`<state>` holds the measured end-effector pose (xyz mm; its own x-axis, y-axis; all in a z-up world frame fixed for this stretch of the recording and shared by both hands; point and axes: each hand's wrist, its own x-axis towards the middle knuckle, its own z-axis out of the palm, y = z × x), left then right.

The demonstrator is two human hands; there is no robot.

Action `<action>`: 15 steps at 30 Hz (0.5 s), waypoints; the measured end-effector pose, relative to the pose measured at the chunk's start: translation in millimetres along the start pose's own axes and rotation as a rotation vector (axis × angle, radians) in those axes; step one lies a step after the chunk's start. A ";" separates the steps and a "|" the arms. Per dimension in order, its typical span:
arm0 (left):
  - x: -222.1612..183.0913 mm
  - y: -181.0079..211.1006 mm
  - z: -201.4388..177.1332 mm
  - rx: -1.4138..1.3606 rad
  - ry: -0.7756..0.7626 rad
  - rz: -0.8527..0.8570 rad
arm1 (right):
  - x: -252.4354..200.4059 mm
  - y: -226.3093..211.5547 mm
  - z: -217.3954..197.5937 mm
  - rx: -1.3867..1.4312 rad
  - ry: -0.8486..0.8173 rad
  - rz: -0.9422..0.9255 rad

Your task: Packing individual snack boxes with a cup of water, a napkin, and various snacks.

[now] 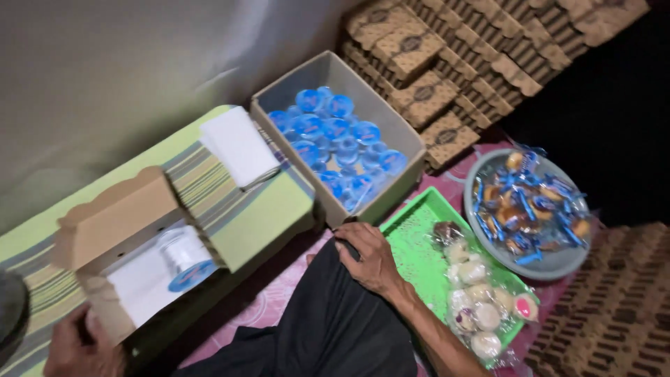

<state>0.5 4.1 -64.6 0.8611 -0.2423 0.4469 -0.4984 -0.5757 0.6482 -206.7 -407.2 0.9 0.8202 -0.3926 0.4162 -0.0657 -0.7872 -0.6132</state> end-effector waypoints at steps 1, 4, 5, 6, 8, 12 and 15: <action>1.7 -28.7 0.4 -0.007 -0.013 0.008 | -6.3 8.7 -4.9 -0.007 0.007 0.014; 5.0 -113.2 6.0 -0.096 -0.291 -0.098 | -28.5 40.5 -18.3 0.124 -0.081 0.111; 5.8 -139.7 10.9 -0.173 -0.322 -0.056 | -36.7 55.6 -22.4 0.060 -0.044 0.157; 7.3 -166.5 15.8 -0.252 -0.352 -0.013 | -45.0 70.0 -26.3 -0.003 -0.007 0.204; -1.6 -190.9 33.3 -0.219 -0.221 0.100 | -61.0 96.0 -44.0 -0.016 0.026 0.327; 5.7 -236.7 35.7 -0.189 -0.135 0.178 | -86.4 144.8 -81.3 -0.087 0.287 0.346; 25.6 -258.6 28.0 -0.193 -0.170 0.137 | -118.2 204.5 -108.7 -0.229 0.395 0.378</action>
<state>154.2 124.9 -238.1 0.7807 -0.4441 0.4396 -0.6072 -0.3730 0.7015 -378.9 -573.5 -100.7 0.4451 -0.7786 0.4424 -0.4691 -0.6235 -0.6254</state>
